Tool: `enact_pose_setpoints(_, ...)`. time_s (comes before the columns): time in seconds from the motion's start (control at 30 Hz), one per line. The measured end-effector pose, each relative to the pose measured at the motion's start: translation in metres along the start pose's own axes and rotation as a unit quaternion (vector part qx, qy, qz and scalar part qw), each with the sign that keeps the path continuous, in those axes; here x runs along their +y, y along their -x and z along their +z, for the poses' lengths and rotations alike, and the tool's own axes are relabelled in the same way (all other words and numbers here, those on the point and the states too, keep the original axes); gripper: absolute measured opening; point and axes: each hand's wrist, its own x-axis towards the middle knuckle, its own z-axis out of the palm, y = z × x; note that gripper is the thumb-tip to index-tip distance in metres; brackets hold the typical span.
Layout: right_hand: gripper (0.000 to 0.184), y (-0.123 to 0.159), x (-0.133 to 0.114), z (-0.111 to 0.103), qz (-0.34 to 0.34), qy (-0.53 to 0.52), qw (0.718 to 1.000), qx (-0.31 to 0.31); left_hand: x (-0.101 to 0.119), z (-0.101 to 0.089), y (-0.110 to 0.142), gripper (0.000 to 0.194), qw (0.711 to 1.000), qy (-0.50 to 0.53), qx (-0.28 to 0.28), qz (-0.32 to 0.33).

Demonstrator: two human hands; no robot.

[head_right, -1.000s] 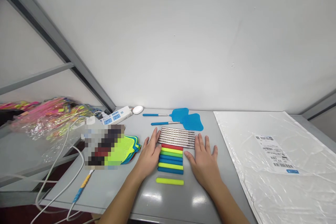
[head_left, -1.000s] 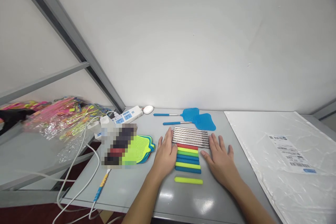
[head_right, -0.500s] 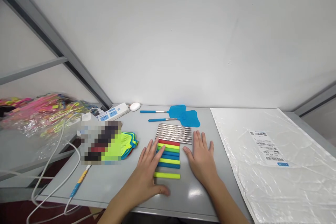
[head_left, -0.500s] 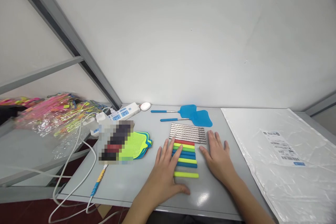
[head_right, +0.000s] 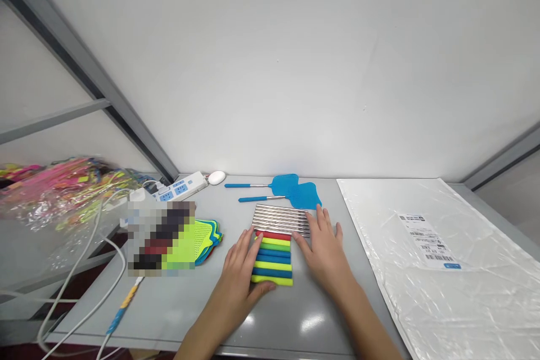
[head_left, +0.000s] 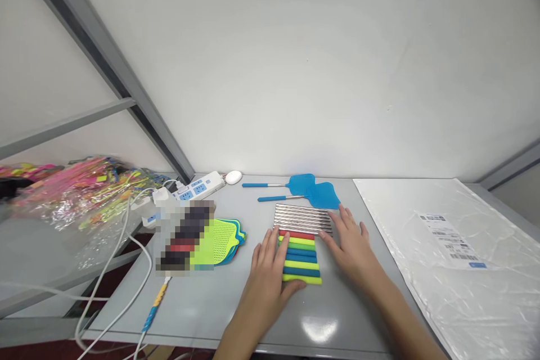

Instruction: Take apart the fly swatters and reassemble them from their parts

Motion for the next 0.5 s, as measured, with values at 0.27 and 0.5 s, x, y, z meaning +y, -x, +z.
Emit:
enact_pose_setpoints(0.27,0.048,-0.069,-0.042,-0.013,-0.109,0.119,0.987,0.016,0.0,0.0,0.001,0.087,1.0,0.008,-0.013,-0.01)
enact_pose_setpoints(0.5,0.029,-0.124,-0.05,0.011,-0.189,0.135,0.973,-0.01,0.002,-0.005,0.006,0.092,0.999,0.034,-0.029,-0.012)
